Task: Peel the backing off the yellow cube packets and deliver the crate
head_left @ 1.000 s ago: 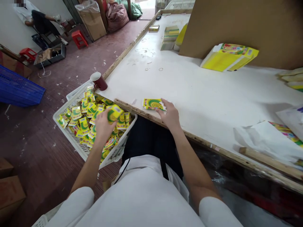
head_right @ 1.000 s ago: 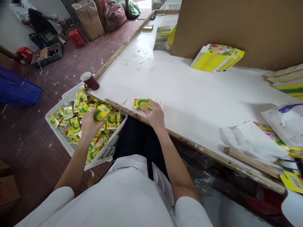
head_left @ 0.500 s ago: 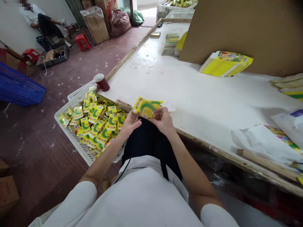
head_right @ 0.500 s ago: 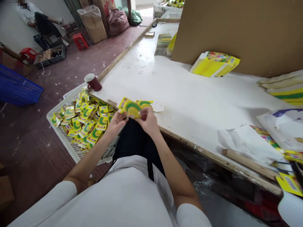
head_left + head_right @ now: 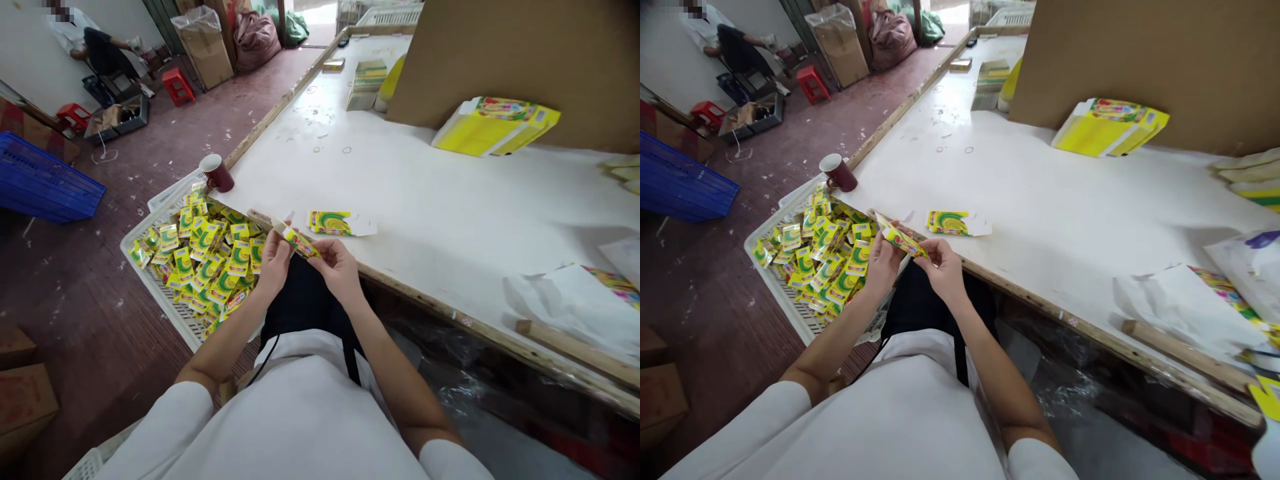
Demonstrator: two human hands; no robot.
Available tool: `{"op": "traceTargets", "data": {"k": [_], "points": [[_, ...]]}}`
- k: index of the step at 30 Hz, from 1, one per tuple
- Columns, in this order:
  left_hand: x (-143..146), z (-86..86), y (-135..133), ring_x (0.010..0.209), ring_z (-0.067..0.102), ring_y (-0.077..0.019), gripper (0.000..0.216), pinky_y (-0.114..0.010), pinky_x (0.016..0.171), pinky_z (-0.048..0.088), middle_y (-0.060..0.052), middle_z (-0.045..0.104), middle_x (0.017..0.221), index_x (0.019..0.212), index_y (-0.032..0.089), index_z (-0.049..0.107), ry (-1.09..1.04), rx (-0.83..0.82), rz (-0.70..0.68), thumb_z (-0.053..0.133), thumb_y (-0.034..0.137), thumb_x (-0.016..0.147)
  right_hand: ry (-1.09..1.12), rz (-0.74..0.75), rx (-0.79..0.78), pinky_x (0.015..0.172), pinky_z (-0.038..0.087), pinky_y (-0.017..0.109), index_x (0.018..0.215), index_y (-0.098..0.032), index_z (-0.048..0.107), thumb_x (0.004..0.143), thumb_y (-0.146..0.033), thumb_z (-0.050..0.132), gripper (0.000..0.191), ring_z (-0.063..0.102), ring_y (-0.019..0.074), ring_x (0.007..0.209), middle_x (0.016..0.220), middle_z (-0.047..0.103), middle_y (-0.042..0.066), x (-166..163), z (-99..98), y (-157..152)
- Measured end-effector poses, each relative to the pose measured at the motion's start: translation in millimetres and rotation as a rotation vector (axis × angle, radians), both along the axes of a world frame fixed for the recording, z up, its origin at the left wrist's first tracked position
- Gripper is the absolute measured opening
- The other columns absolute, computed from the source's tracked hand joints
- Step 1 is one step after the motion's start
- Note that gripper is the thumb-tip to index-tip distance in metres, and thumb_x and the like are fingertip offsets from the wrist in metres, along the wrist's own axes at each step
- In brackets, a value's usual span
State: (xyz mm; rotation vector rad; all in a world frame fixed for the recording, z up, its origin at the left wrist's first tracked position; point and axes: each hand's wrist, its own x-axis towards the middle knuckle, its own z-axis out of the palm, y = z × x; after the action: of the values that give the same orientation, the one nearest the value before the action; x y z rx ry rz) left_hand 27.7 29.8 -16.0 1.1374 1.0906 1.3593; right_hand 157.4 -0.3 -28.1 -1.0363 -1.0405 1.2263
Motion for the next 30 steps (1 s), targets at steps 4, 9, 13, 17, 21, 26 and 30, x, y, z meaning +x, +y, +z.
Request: {"op": "traceTargets", "data": {"k": [4,9,13,17,21,26,30], "points": [[-25,1.9,1,0.084,0.069,-0.0199,0.045,-0.035,0.08,0.056,-0.004,0.074,0.089,0.09,0.019,0.069,-0.003,-0.051,-0.006,0.082,0.055,0.066,-0.145,-0.008,0.052,0.074,0.055,0.036,0.089,-0.022,0.067,0.08,-0.044,0.073,0.024,0.065,0.0182,0.075,0.085,0.071,0.001,22,-0.3,2],[-64,40.6,12,0.124,0.06,-0.0318,0.092,-0.044,0.104,0.047,-0.015,0.064,0.133,0.134,0.021,0.057,0.327,0.011,-0.476,0.074,0.074,0.061,-0.598,0.037,0.427,0.083,0.053,0.04,0.09,-0.027,0.075,0.093,-0.029,0.057,0.018,0.065,0.022,0.088,0.092,0.075,0.004,47,14.7,2],[-48,44.9,3,0.125,0.058,-0.0349,0.098,-0.049,0.105,0.045,-0.016,0.061,0.135,0.139,0.019,0.049,0.777,0.019,-0.555,0.088,0.053,0.055,-0.766,0.041,0.575,0.087,0.051,0.042,0.095,-0.03,0.076,0.097,-0.022,0.048,0.029,0.065,0.0219,0.092,0.098,0.075,0.004,39,19.3,-4],[-14,22.9,-14,0.11,0.065,-0.0295,0.068,-0.045,0.094,0.052,-0.011,0.067,0.118,0.128,0.018,0.049,0.856,0.007,-0.285,0.078,0.035,0.07,-0.624,-0.376,0.423,0.093,0.054,0.044,0.1,-0.03,0.07,0.097,-0.026,0.05,0.02,0.065,0.0232,0.102,0.104,0.069,0.007,7,12.7,-21],[-11,9.4,-21,0.114,0.063,-0.0284,0.073,-0.042,0.095,0.052,-0.013,0.063,0.126,0.136,0.018,0.04,0.844,0.113,-0.153,0.074,0.031,0.072,-0.281,-0.4,0.295,0.092,0.056,0.043,0.104,-0.027,0.059,0.087,-0.034,0.067,0.02,0.067,0.0228,0.1,0.105,0.066,0.007,-3,9.1,-27],[-25,5.0,-24,0.127,0.056,-0.029,0.087,-0.042,0.103,0.049,-0.015,0.051,0.144,0.148,0.022,0.028,0.917,0.368,-0.27,0.075,0.034,0.075,0.072,-0.048,-0.087,0.057,0.054,0.028,0.095,-0.023,0.059,0.077,-0.051,0.074,0.037,0.062,0.0142,0.063,0.081,0.066,0.001,22,8.5,-3],[-24,1.7,-27,0.119,0.061,-0.0267,0.086,-0.038,0.098,0.052,-0.016,0.054,0.139,0.149,0.022,0.025,0.906,0.484,-0.271,0.073,0.036,0.079,0.406,0.265,-0.365,0.048,0.05,0.028,0.083,-0.02,0.063,0.073,-0.055,0.075,0.038,0.056,0.0139,0.052,0.066,0.064,0.0,24,-2.9,5]]}}
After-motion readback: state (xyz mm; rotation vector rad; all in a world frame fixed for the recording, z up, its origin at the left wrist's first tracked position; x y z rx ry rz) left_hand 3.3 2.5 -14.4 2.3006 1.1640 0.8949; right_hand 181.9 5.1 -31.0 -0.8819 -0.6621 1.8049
